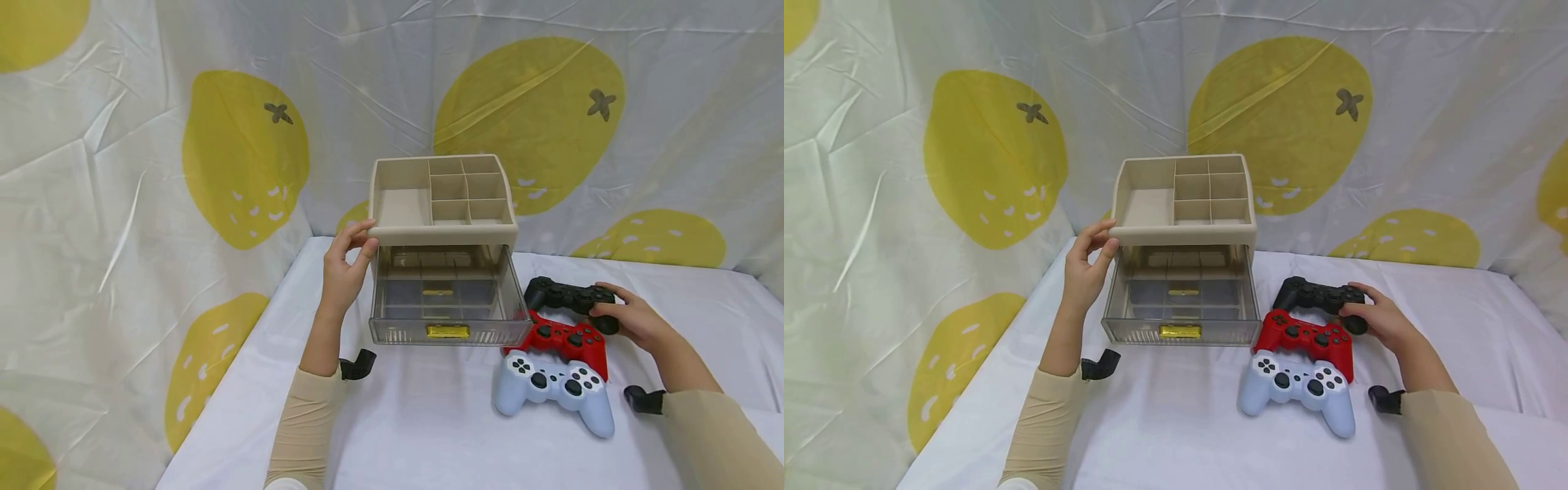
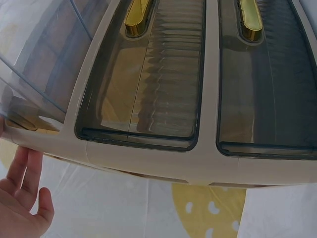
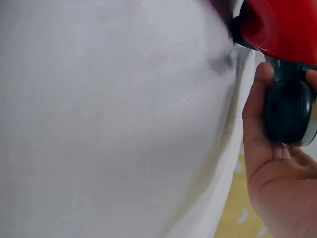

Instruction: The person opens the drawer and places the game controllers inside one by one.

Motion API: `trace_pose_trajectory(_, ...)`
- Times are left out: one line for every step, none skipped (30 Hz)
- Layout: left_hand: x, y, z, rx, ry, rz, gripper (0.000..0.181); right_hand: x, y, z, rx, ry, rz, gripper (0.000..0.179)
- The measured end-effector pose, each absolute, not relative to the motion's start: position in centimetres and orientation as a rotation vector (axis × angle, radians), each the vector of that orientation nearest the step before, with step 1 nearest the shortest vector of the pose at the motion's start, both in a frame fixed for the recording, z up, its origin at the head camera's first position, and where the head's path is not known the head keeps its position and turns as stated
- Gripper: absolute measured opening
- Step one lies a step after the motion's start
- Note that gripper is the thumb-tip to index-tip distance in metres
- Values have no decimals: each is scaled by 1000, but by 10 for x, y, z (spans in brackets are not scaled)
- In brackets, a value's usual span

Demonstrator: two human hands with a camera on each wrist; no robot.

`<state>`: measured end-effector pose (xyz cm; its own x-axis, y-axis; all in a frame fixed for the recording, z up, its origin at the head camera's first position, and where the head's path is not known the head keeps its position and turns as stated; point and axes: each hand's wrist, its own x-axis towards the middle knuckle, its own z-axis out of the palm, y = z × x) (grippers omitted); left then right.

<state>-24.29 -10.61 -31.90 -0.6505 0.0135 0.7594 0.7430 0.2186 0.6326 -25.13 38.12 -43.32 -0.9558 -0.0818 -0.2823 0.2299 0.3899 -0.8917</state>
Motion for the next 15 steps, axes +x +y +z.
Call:
trace_pose_trajectory(-243, -106, -319, -697, -1867, -1485, 28, -252, 382, -433, 132, 2332, -1635, 76)
trace_pose_trajectory(-243, -106, -319, -697, -1868, -1486, 28, -252, 382, -434, 131, 2293, -1680, 76)
trace_pose_trajectory(-242, -106, -319, -696, -1869, -1488, 28, -252, 383, -434, 131, 2252, -1722, 75)
trace_pose_trajectory(-242, -107, -319, -696, -1869, -1491, 28, -252, 384, -434, 128, 2214, -1765, 75)
trace_pose_trajectory(-242, -107, -319, -695, -1868, -1493, 28, -251, 384, -435, 133, 2174, -1809, 74)
trace_pose_trajectory(-242, -107, -319, -695, -1868, -1495, 28, -251, 384, -435, 137, 2134, -1853, 73)
trace_pose_trajectory(-242, -107, -319, -694, -1867, -1497, 28, -251, 384, -435, 144, 2100, -1891, 73)
trace_pose_trajectory(-242, -106, -319, -695, -1868, -1497, 28, -250, 385, -435, 148, 2063, -1930, 72)
trace_pose_trajectory(-243, -106, -319, -694, -1867, -1497, 28, -250, 385, -435, 154, 2031, -1963, 73)
trace_pose_trajectory(-243, -106, -319, -695, -1867, -1497, 28, -249, 385, -435, 159, 2004, -1990, 73)
trace_pose_trajectory(-243, -106, -319, -695, -1868, -1496, 28, -248, 385, -435, 167, 1984, -2009, 74)
trace_pose_trajectory(-243, -106, -319, -694, -1868, -1495, 28, -247, 386, -435, 170, 1967, -2025, 76)
trace_pose_trajectory(-243, -106, -319, -695, -1869, -1493, 28, -247, 386, -435, 174, 1951, -2040, 77)
trace_pose_trajectory(-243, -106, -319, -697, -1869, -1491, 28, -246, 386, -435, 179, 1938, -2052, 78)
trace_pose_trajectory(-243, -106, -319, -699, -1868, -1491, 28, -245, 386, -434, 182, 1928, -2062, 79)
